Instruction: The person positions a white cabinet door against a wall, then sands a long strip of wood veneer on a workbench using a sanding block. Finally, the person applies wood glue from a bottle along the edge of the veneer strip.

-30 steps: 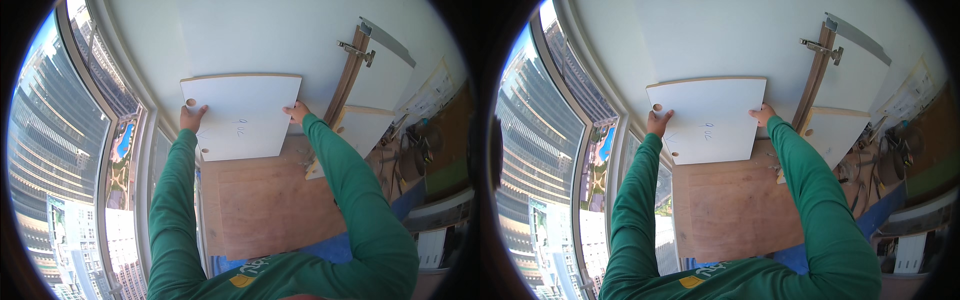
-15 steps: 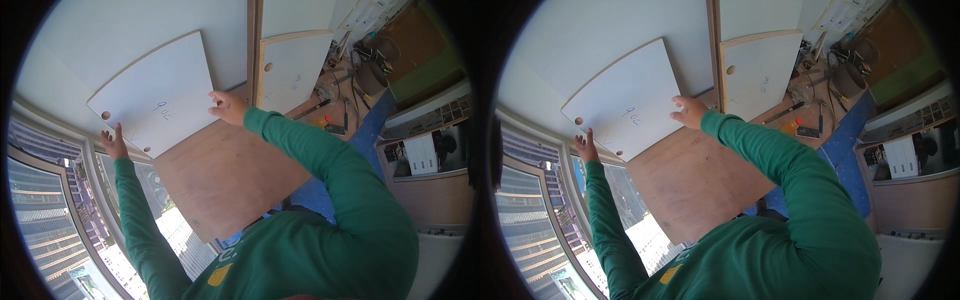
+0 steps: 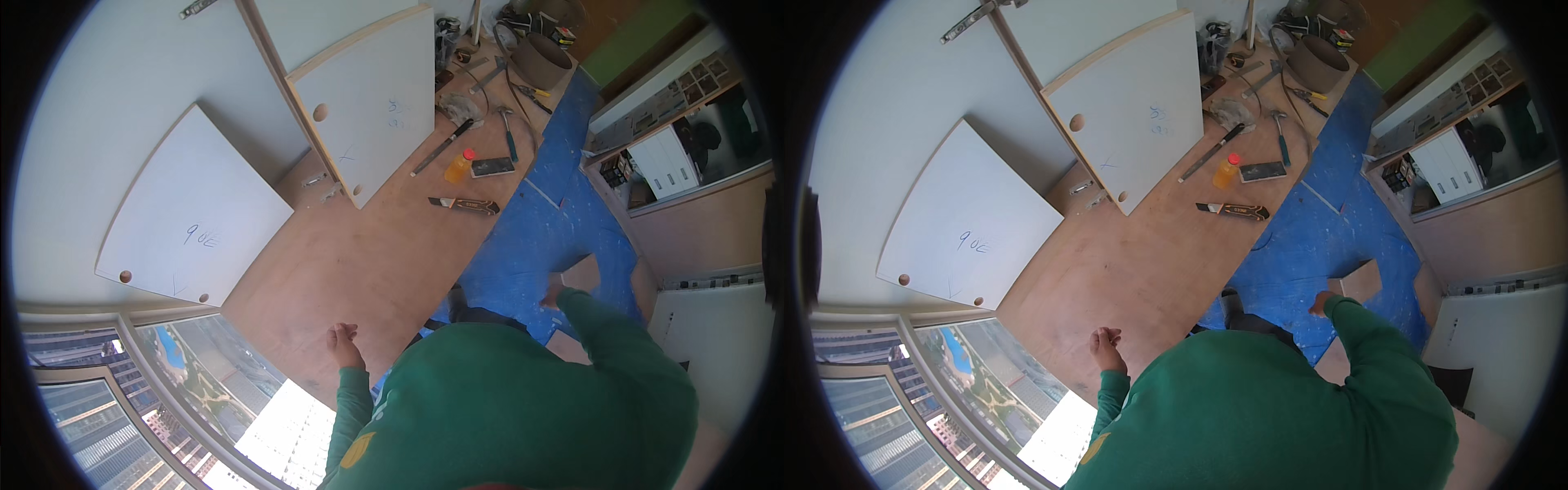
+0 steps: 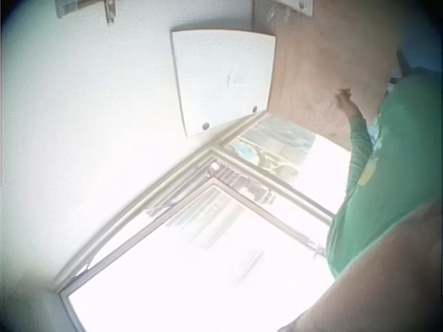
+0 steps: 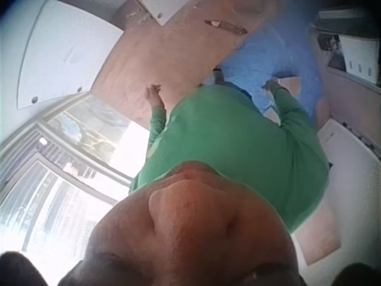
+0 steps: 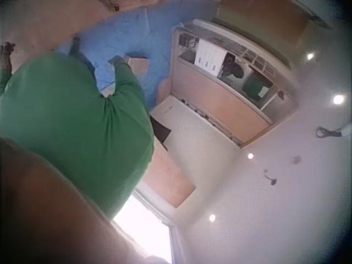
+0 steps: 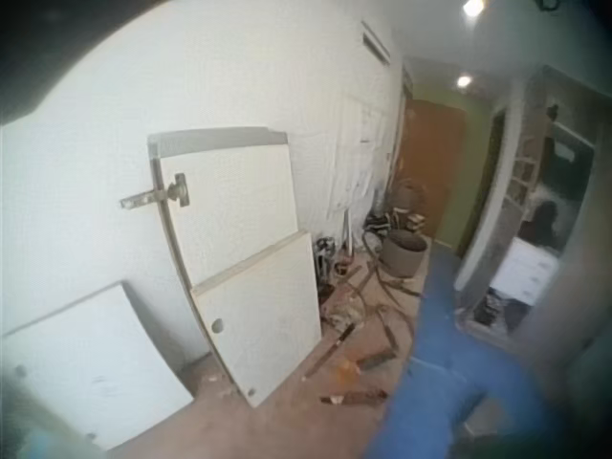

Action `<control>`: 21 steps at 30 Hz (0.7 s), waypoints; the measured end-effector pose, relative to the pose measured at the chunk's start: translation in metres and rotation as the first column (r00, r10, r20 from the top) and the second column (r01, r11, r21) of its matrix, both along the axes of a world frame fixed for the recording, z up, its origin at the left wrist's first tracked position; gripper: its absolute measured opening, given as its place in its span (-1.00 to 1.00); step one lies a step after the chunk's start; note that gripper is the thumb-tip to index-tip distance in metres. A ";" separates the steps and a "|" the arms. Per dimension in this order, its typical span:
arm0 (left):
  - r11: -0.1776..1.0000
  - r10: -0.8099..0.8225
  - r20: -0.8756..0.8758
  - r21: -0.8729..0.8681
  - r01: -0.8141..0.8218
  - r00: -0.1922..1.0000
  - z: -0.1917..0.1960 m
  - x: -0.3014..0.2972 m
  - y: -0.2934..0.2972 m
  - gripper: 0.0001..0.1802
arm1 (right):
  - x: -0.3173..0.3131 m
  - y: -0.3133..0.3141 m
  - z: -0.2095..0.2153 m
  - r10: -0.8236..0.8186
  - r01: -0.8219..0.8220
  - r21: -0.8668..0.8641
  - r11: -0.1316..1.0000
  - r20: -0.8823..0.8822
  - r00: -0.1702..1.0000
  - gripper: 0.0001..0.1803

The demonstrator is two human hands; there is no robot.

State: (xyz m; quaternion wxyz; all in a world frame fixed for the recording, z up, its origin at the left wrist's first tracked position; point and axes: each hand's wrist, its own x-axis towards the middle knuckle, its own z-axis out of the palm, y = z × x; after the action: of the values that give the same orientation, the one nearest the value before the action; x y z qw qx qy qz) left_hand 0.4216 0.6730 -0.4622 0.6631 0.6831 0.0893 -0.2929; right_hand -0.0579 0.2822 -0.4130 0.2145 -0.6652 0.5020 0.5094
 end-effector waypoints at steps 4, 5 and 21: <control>0.986 -0.165 0.220 0.050 0.158 0.961 0.014 0.034 -0.039 -0.71 | 0.026 -0.038 -0.016 -0.137 0.221 -0.144 0.965 0.445 0.885 -0.47; 0.984 -0.173 0.258 0.074 0.159 0.950 0.017 0.044 -0.043 -0.70 | 0.039 -0.045 -0.019 -0.194 0.290 -0.103 0.951 0.532 0.824 -0.49; 0.463 -0.506 0.005 0.845 0.267 0.862 0.025 -0.206 -0.028 -0.38 | -0.176 -0.237 -0.177 -0.221 0.212 0.065 0.975 0.241 0.945 -0.36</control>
State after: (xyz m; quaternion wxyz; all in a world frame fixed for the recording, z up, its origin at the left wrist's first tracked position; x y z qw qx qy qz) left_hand 0.2156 0.6445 -0.4374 0.1877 0.9439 -0.0298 -0.2699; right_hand -0.2338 0.0453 -0.5902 0.3428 -0.6600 0.5314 0.4056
